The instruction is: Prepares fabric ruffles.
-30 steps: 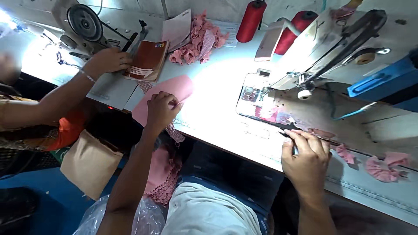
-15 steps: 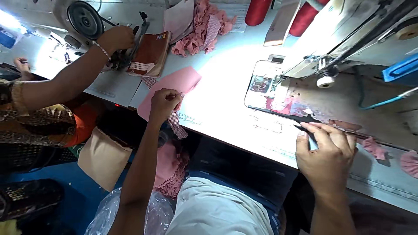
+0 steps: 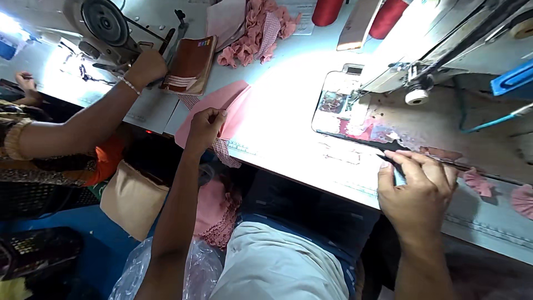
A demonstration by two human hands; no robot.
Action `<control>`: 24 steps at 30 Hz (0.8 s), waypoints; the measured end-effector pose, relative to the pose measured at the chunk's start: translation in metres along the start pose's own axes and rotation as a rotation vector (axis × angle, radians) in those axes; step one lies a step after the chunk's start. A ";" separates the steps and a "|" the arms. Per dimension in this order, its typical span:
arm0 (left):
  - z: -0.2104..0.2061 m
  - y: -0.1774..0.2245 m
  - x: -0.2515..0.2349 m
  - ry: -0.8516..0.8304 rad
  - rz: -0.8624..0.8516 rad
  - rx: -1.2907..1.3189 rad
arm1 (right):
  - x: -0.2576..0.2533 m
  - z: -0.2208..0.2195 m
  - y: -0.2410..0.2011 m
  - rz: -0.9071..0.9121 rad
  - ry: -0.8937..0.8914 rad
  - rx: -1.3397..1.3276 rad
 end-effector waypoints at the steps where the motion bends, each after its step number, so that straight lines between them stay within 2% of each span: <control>1: 0.000 0.000 -0.001 0.001 -0.001 0.007 | 0.000 0.001 0.000 0.002 0.006 0.006; 4: 0.017 0.004 -0.003 0.081 -0.118 -0.115 | 0.002 0.003 -0.010 0.029 0.025 0.028; 7: 0.035 0.032 -0.003 0.184 -0.315 -0.323 | 0.004 0.006 -0.016 0.061 0.085 0.056; 9: 0.041 0.059 -0.011 0.253 -0.413 -0.297 | 0.006 0.009 -0.015 0.073 0.155 0.034; 11: 0.039 0.092 -0.014 0.264 -0.538 -0.153 | 0.007 0.016 -0.029 0.113 0.240 -0.106; 13: 0.022 0.126 -0.004 0.093 -0.602 0.038 | 0.007 0.027 -0.065 0.184 0.247 -0.298; 16: -0.023 0.171 0.039 -0.363 -0.690 0.242 | -0.004 0.050 -0.128 0.266 0.186 -0.450; 19: -0.070 0.192 0.094 -0.775 -0.706 0.308 | -0.022 0.058 -0.153 0.195 0.003 -0.477; 22: -0.097 0.189 0.120 -0.896 -0.571 0.407 | -0.023 0.031 -0.139 -0.051 -0.445 -0.696; 24: -0.106 0.168 0.129 -0.979 -0.436 0.427 | -0.012 0.024 -0.124 -0.158 -0.565 -0.759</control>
Point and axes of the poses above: each hand's wrist, its own x-axis away from the middle knuckle, its own z-axis out of the back of the hand, y = z × x, the point moved 9 cm from there along -x, towards the middle knuckle, and after that the axes turned 12 degrees about y, right-handed, at the moved point
